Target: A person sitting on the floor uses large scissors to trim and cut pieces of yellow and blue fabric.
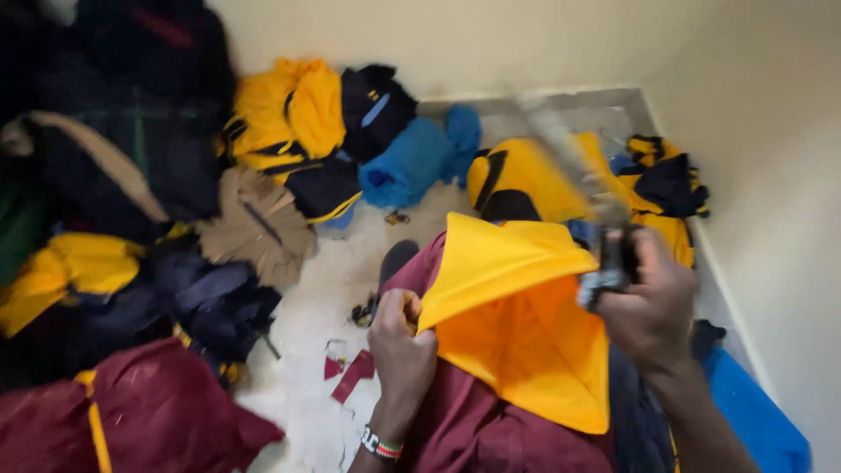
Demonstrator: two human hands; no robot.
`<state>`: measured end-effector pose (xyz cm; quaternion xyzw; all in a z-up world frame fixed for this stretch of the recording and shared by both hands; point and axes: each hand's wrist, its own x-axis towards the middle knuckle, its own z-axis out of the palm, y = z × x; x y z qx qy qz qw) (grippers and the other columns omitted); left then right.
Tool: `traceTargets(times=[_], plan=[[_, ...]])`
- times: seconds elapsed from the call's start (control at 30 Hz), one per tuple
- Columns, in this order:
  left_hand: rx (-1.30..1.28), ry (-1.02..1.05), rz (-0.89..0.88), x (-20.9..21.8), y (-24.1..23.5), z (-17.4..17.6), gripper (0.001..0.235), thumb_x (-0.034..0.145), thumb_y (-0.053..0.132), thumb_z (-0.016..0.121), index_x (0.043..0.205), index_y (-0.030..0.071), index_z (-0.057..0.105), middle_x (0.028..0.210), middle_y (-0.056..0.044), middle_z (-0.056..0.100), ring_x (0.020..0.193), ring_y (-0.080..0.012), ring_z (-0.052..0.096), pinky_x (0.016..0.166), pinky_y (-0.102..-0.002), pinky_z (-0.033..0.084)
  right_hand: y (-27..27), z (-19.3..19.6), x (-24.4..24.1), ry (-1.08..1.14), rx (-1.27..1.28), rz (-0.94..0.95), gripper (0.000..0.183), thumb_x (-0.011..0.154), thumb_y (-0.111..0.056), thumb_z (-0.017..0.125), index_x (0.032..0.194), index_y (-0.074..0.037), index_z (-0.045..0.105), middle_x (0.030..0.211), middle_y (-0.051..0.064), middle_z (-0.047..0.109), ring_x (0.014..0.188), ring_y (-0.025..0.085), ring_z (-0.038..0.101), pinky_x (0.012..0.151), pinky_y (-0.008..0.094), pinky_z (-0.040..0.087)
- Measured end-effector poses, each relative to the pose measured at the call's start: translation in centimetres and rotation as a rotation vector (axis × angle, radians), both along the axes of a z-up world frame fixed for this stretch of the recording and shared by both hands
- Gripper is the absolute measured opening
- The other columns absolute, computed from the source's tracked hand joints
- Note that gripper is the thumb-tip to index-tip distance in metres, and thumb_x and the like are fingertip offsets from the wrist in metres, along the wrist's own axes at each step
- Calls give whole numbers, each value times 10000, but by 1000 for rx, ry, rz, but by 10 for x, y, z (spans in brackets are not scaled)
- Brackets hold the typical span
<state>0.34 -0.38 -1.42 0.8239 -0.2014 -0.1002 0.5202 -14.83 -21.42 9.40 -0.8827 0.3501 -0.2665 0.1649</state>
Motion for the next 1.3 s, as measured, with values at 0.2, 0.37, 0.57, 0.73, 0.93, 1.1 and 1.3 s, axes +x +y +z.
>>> traceTargets(times=[0.2, 0.37, 0.57, 0.73, 0.93, 1.1, 1.3], plan=[[-65, -267, 60, 27, -20, 0, 355, 573, 24, 464, 910, 71, 564, 914, -81, 515, 867, -269, 516, 704, -409, 446, -37, 3, -80, -368, -18, -347, 372, 834, 13, 851, 1148, -14, 653, 1029, 70, 658, 875, 127, 570, 775, 296, 504], [-164, -401, 71, 34, -40, 2, 380, 594, -45, 533, 967, 7, 581, 932, -125, 516, 777, -289, 547, 634, -389, 505, -17, 6, -119, -537, -6, -431, 436, 875, 142, 822, 1111, 18, 476, 1015, 161, 629, 936, 170, 607, 817, 300, 516], [-526, -248, 141, 30, -50, 13, 291, 683, -125, 643, 915, 21, 545, 872, -91, 510, 757, -193, 506, 697, -312, 441, 13, -12, -138, -560, 21, -601, 394, 812, 93, 792, 1046, -6, 491, 945, 134, 625, 864, 159, 605, 760, 286, 496], [-348, -103, 210, 21, -35, 43, 340, 774, -15, 830, 1012, 21, 590, 797, -71, 610, 648, -123, 574, 576, -250, 505, 45, -50, -162, -369, -33, -560, 302, 863, 172, 721, 1086, 104, 530, 959, 220, 647, 825, 255, 612, 731, 390, 523], [-485, 248, 100, -11, -42, 58, 194, 825, -83, 731, 951, 57, 686, 812, -47, 738, 701, -115, 705, 587, -229, 574, 67, -83, -179, -90, 198, -792, 351, 735, -42, 877, 1012, -40, 661, 952, 67, 703, 856, 210, 635, 821, 352, 498], [-496, -271, -199, -15, -53, 67, 185, 781, -121, 683, 896, 14, 632, 786, -58, 619, 668, -146, 616, 634, -246, 586, 77, -73, -149, -546, 732, -420, 507, 603, 15, 922, 950, -72, 564, 786, 49, 617, 648, 104, 616, 622, 240, 554], [-221, -263, -307, -2, -3, 40, 399, 579, -104, 488, 873, 108, 654, 718, 17, 595, 554, -128, 460, 539, -290, 386, 109, -87, -127, -587, 1561, -107, 280, 772, 237, 714, 895, 35, 563, 650, 166, 490, 458, 171, 475, 449, 400, 633]])
